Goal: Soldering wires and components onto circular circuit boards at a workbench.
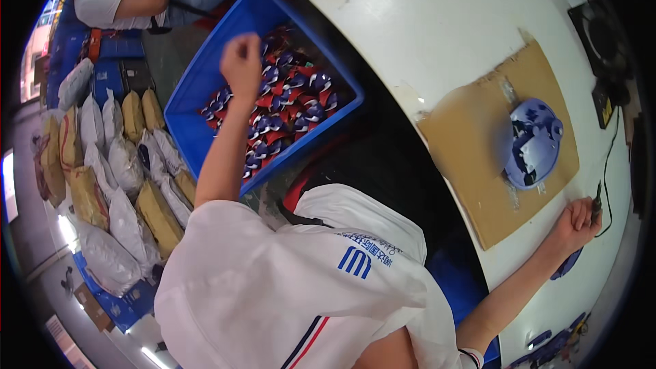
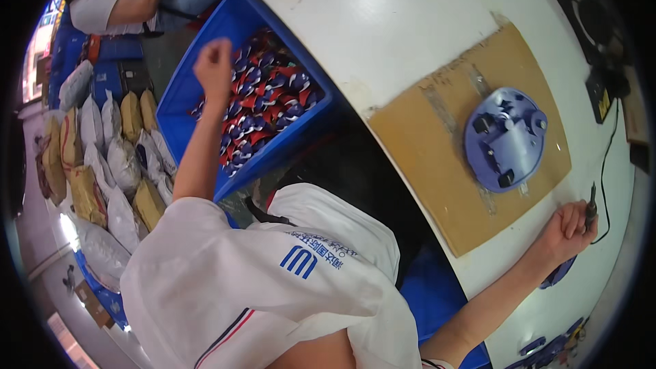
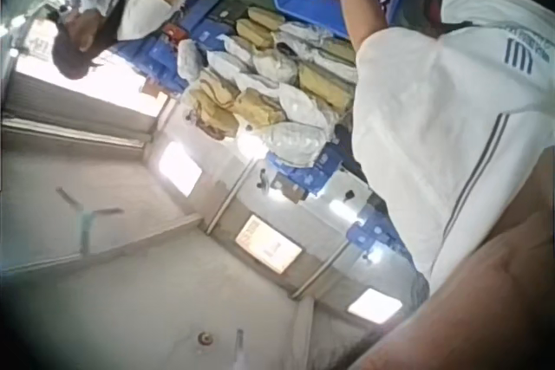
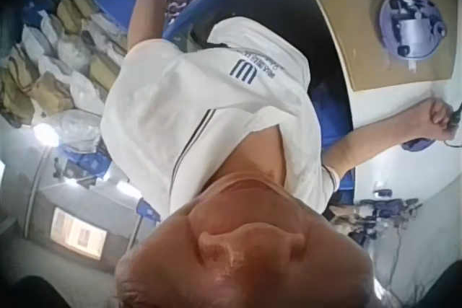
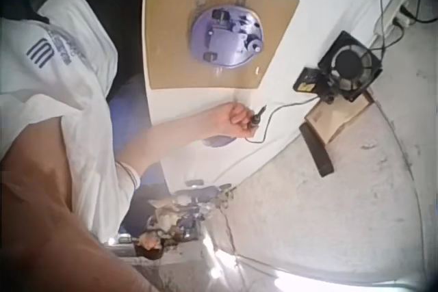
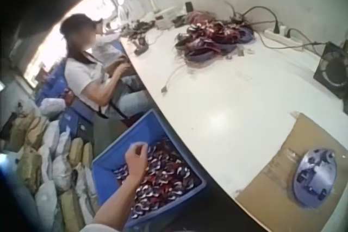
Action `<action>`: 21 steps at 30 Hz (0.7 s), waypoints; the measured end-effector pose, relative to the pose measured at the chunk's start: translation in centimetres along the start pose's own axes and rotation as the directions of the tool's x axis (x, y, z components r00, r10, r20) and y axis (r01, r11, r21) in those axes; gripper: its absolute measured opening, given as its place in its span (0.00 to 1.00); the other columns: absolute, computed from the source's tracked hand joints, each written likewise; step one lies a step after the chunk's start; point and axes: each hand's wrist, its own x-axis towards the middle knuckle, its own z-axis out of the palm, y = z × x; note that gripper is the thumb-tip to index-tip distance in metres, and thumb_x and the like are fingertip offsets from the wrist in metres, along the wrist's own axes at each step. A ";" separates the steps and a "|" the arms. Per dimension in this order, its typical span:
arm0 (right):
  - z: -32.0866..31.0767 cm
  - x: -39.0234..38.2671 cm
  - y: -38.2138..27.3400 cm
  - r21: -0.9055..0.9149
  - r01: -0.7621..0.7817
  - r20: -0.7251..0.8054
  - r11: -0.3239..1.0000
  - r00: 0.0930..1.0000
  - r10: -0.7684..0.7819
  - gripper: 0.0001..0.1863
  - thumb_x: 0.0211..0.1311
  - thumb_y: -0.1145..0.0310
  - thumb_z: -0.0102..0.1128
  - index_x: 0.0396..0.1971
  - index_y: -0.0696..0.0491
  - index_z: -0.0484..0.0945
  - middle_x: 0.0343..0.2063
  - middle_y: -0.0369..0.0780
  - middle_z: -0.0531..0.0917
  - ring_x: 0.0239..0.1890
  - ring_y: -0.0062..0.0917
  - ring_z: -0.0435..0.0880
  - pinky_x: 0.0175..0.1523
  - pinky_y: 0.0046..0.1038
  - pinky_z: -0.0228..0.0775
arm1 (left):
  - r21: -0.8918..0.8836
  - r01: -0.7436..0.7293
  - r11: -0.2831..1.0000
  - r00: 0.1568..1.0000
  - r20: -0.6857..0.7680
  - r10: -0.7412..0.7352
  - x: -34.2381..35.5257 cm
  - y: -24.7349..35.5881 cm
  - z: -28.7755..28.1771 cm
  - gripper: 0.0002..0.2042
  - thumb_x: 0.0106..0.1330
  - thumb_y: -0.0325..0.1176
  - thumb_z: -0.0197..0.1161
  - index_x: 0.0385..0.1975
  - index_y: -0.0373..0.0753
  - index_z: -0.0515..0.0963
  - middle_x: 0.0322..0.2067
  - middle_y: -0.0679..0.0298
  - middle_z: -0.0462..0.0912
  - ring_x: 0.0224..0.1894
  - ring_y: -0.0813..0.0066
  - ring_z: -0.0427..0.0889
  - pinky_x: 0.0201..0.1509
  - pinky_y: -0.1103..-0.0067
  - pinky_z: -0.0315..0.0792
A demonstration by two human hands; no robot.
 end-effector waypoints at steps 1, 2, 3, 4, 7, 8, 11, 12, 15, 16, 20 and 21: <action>0.1 0.1 0.0 -0.005 0.012 0.030 1.000 0.999 -0.012 0.07 0.62 0.72 0.46 0.31 0.62 0.69 0.15 0.32 0.64 0.08 0.10 0.53 0.14 0.12 0.44 | 0.063 0.060 0.996 0.992 0.107 -0.066 -2.9 -1.7 -0.4 0.06 0.57 0.32 0.64 0.31 0.37 0.81 0.27 0.63 0.82 0.25 0.73 0.77 0.32 0.81 0.71; 0.3 0.3 0.1 -0.009 0.030 0.061 1.000 0.998 -0.029 0.07 0.62 0.72 0.46 0.30 0.61 0.68 0.15 0.32 0.63 0.08 0.10 0.53 0.14 0.12 0.44 | 0.124 0.112 0.986 0.968 0.210 -0.137 -5.4 -3.1 -0.1 0.07 0.57 0.33 0.65 0.32 0.37 0.81 0.28 0.62 0.83 0.24 0.74 0.77 0.31 0.81 0.72; 0.4 0.3 0.1 -0.013 0.055 0.088 0.998 0.995 -0.054 0.06 0.62 0.73 0.45 0.30 0.60 0.68 0.15 0.31 0.63 0.08 0.10 0.53 0.14 0.13 0.44 | 0.046 0.059 0.997 0.958 0.278 -0.070 -7.2 -3.9 1.4 0.09 0.55 0.32 0.65 0.33 0.37 0.81 0.27 0.60 0.83 0.25 0.68 0.79 0.32 0.77 0.73; 0.6 0.4 0.2 -0.020 0.048 0.097 0.999 0.994 -0.046 0.06 0.62 0.73 0.45 0.30 0.60 0.68 0.15 0.31 0.63 0.08 0.10 0.53 0.14 0.13 0.44 | 0.066 -0.049 0.997 0.947 0.320 0.025 -8.3 -4.0 3.5 0.11 0.54 0.33 0.66 0.34 0.36 0.80 0.28 0.59 0.83 0.28 0.66 0.79 0.35 0.76 0.73; 0.9 0.0 0.5 -0.052 0.074 0.076 0.996 0.995 -0.070 0.05 0.62 0.73 0.45 0.28 0.58 0.67 0.16 0.31 0.62 0.08 0.10 0.53 0.14 0.13 0.44 | 0.336 -0.164 0.928 0.700 0.702 -0.131 -9.3 -1.9 8.0 0.27 0.47 0.49 0.69 0.43 0.36 0.77 0.37 0.55 0.81 0.41 0.56 0.77 0.48 0.68 0.71; 0.9 -0.1 0.6 -0.061 0.086 0.069 0.994 0.994 -0.082 0.05 0.62 0.73 0.45 0.28 0.58 0.67 0.16 0.31 0.62 0.08 0.10 0.53 0.14 0.13 0.44 | 0.478 -0.301 0.825 0.665 0.725 -0.177 -10.6 -2.8 9.6 0.32 0.45 0.54 0.69 0.46 0.36 0.76 0.40 0.55 0.80 0.44 0.55 0.76 0.51 0.66 0.70; 0.4 -0.1 0.3 -0.068 0.107 0.078 0.992 0.992 -0.102 0.05 0.62 0.73 0.46 0.28 0.59 0.68 0.16 0.31 0.62 0.09 0.10 0.53 0.14 0.13 0.44 | 0.453 -0.450 0.770 0.454 0.858 -0.239 -9.4 -4.1 10.6 0.34 0.40 0.59 0.70 0.42 0.38 0.78 0.43 0.53 0.79 0.46 0.54 0.75 0.51 0.63 0.68; 0.1 0.0 0.5 -0.062 0.116 0.080 0.991 0.991 -0.111 0.05 0.62 0.73 0.46 0.29 0.59 0.68 0.16 0.32 0.63 0.09 0.10 0.53 0.14 0.13 0.44 | 0.483 -0.438 0.758 0.367 0.866 -0.339 -7.8 -3.6 9.9 0.34 0.40 0.60 0.69 0.42 0.38 0.78 0.43 0.53 0.79 0.45 0.54 0.75 0.51 0.64 0.68; 0.3 0.6 0.7 -0.054 0.127 0.079 0.990 0.989 -0.123 0.06 0.62 0.73 0.46 0.29 0.60 0.68 0.16 0.32 0.63 0.09 0.10 0.53 0.14 0.13 0.43 | 0.541 -0.224 0.810 -0.088 0.817 -0.570 -1.0 -0.4 4.4 0.35 0.40 0.60 0.63 0.42 0.36 0.77 0.39 0.55 0.79 0.41 0.57 0.76 0.48 0.67 0.67; 0.3 0.5 0.6 -0.062 0.136 0.071 0.989 0.989 -0.132 0.06 0.63 0.73 0.46 0.30 0.60 0.68 0.16 0.32 0.64 0.09 0.10 0.53 0.14 0.13 0.43 | 0.414 0.084 0.906 -0.060 0.910 -0.410 -0.5 -2.2 2.1 0.36 0.38 0.58 0.60 0.44 0.35 0.76 0.36 0.58 0.79 0.36 0.61 0.76 0.46 0.72 0.67; 0.2 0.4 0.5 -0.052 0.149 0.041 0.987 0.988 -0.147 0.08 0.63 0.72 0.45 0.31 0.62 0.69 0.17 0.33 0.65 0.08 0.10 0.53 0.14 0.13 0.43 | -0.323 0.540 0.777 0.236 0.944 0.229 6.2 -0.9 -7.9 0.35 0.44 0.50 0.62 0.51 0.32 0.71 0.49 0.48 0.73 0.36 0.62 0.75 0.37 0.72 0.71; 0.2 0.3 0.6 -0.037 0.136 0.032 0.990 0.990 -0.135 0.08 0.63 0.72 0.45 0.31 0.62 0.69 0.17 0.33 0.65 0.08 0.10 0.53 0.14 0.13 0.43 | -0.297 0.780 0.550 0.283 0.952 0.114 7.6 1.4 -10.0 0.40 0.42 0.51 0.61 0.55 0.30 0.67 0.47 0.51 0.75 0.42 0.65 0.75 0.40 0.78 0.71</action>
